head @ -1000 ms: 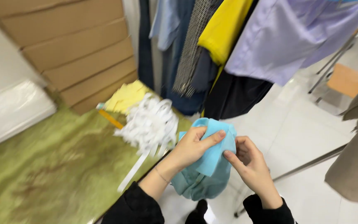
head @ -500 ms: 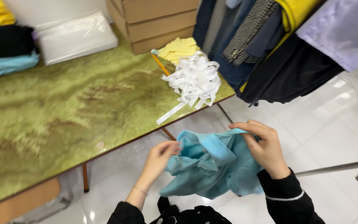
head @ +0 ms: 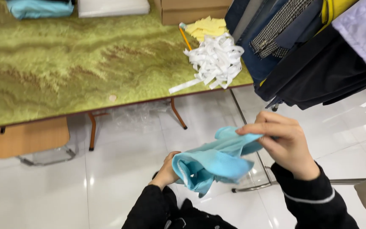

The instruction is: The person takes a light blue polo shirt, a purple pair of shorts, and a black long-sleeved shirt from a clothing rack. They lay each item on a table, fold them neatly by hand, and place them into a stack.

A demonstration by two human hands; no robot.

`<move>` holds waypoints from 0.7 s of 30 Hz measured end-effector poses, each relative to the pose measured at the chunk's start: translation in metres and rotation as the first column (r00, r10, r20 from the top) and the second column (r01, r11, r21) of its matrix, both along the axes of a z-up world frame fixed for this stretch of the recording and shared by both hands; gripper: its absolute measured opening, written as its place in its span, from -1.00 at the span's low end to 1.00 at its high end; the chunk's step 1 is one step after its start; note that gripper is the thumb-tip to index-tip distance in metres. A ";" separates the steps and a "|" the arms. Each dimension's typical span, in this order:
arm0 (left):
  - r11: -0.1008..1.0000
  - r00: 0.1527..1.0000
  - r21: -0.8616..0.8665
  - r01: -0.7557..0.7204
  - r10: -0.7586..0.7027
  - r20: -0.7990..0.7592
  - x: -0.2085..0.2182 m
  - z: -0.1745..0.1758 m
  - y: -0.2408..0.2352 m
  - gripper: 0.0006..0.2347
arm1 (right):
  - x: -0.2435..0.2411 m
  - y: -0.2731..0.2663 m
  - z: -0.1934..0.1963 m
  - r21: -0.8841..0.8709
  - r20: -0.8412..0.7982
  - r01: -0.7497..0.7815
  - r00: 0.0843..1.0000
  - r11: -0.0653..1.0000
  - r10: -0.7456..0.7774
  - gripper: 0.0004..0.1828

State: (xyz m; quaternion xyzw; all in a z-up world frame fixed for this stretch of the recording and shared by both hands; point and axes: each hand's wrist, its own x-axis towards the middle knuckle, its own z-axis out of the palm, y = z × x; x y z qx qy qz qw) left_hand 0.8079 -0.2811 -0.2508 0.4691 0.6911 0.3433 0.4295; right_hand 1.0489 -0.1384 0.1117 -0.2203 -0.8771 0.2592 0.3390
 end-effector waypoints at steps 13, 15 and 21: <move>0.897 0.850 0.026 -0.441 0.426 -0.309 -0.114 -0.032 -0.101 -0.86 | 0.004 0.052 -0.018 -0.015 0.107 0.096 0.990 0.995 -0.094 -0.88; 0.759 0.698 0.166 -0.629 0.646 -0.308 -0.169 0.014 -0.114 -0.91 | 0.001 0.068 -0.028 -0.089 0.196 0.088 0.978 0.992 -0.069 -0.88; 0.785 0.621 0.275 -0.554 0.611 -0.492 -0.283 0.169 -0.127 -0.73 | -0.039 0.097 -0.069 -0.367 0.488 0.293 0.869 0.883 -0.086 -0.85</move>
